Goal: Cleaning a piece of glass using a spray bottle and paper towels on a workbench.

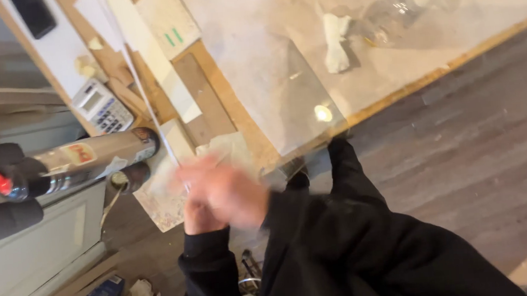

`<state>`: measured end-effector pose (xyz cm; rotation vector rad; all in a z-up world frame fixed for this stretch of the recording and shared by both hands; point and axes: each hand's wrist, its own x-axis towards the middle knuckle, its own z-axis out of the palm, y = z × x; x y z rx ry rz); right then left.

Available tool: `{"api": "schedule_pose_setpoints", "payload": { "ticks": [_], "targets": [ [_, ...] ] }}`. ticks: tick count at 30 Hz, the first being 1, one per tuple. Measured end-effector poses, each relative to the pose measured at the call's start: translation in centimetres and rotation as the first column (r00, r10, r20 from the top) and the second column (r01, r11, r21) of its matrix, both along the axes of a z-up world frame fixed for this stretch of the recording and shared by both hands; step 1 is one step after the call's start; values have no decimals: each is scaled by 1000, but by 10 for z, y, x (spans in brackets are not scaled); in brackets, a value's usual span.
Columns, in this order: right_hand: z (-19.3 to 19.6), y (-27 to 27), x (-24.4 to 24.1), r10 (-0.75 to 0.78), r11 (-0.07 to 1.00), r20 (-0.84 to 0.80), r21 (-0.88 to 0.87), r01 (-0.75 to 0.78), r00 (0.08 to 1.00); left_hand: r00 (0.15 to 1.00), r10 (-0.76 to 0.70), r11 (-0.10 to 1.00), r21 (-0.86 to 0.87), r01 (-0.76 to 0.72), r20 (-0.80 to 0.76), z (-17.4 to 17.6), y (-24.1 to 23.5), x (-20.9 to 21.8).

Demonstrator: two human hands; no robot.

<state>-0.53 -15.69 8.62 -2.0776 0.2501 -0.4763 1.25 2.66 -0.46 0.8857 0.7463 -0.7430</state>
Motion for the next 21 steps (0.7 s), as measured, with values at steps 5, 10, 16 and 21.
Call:
{"api": "schedule_pose_setpoints", "payload": {
  "ticks": [5,10,16,21],
  "targets": [
    [-5,-43,-20,-122,169,200,969,-178,972,997,9,998,-59,-4,71,36,-19,7],
    [-208,-178,-54,-211,976,-139,25,217,967,999,38,999,16,-38,29,53,-34,8],
    [-92,-73,-30,-62,984,-116,159,80,991,998,22,999,-27,-21,51,24,-13,9],
    [29,-2,-41,372,866,235,261,-427,898,1000,-21,998,-53,22,10,18,-14,8]
  ]
}}
